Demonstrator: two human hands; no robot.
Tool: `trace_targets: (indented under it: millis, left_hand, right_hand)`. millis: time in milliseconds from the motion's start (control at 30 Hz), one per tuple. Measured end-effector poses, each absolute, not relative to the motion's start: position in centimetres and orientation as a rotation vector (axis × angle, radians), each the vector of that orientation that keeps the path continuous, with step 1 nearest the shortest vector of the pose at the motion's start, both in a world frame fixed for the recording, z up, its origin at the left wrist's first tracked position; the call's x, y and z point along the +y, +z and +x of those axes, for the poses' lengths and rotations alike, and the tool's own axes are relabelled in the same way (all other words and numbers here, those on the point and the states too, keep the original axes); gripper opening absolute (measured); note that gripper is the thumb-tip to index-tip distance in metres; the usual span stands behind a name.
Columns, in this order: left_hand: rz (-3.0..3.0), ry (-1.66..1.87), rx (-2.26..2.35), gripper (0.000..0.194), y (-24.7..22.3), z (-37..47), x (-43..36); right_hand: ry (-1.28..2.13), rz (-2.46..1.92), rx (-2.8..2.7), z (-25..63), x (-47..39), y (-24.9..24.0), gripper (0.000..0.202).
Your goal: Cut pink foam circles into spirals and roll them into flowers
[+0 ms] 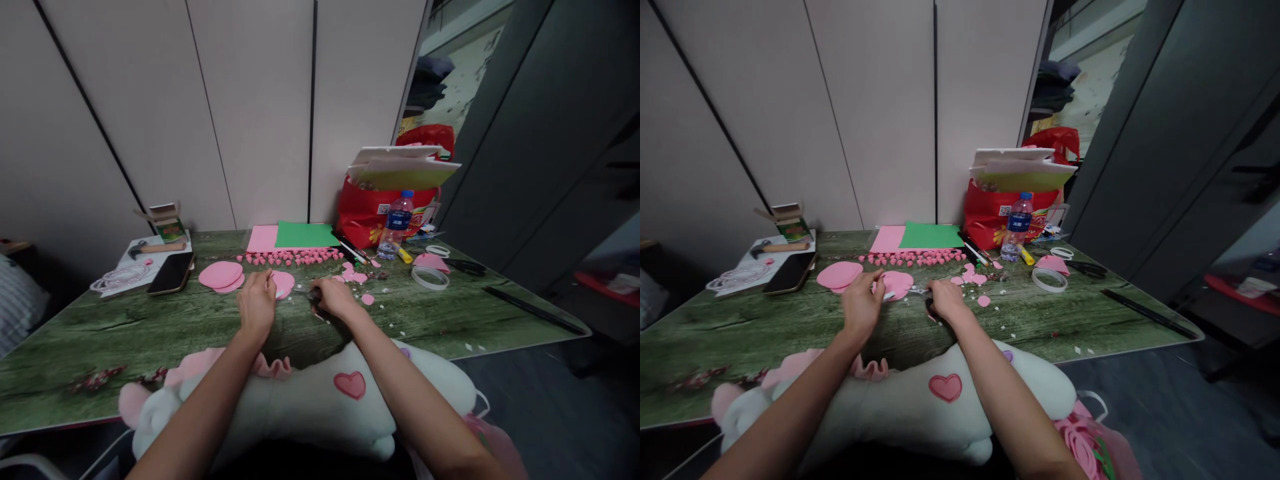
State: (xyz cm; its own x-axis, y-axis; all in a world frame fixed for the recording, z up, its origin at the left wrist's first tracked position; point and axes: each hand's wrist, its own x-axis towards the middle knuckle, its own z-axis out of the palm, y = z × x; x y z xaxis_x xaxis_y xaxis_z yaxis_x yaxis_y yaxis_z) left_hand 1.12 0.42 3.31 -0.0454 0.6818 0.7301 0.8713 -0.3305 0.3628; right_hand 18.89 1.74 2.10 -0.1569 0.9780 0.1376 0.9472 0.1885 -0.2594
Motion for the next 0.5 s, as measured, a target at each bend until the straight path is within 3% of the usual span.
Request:
trace_targets:
  millis: [100, 267, 367, 500]
  left_hand:
    - [-2.134, -1.001, -1.793, 0.025, 3.4, 1.3, 0.1]
    - [-2.350, -0.635, -1.931, 0.022, 3.2, 1.5, 0.0]
    - [-2.356, -0.630, -1.970, 0.021, 3.0, 1.4, 0.2]
    - [-2.432, -0.898, -1.966, 0.022, 2.4, 1.1, 0.7]
  right_hand:
    - [0.216, -1.754, -2.305, 19.0, 1.5, 2.1, 0.047]
    - [0.161, -1.640, -2.497, 19.0, 0.8, 2.6, 0.044]
    - [0.106, -1.727, -2.537, 18.6, 0.4, 2.7, 0.041]
    - [0.018, -1.855, -2.451, 18.2, 0.2, 2.7, 0.032]
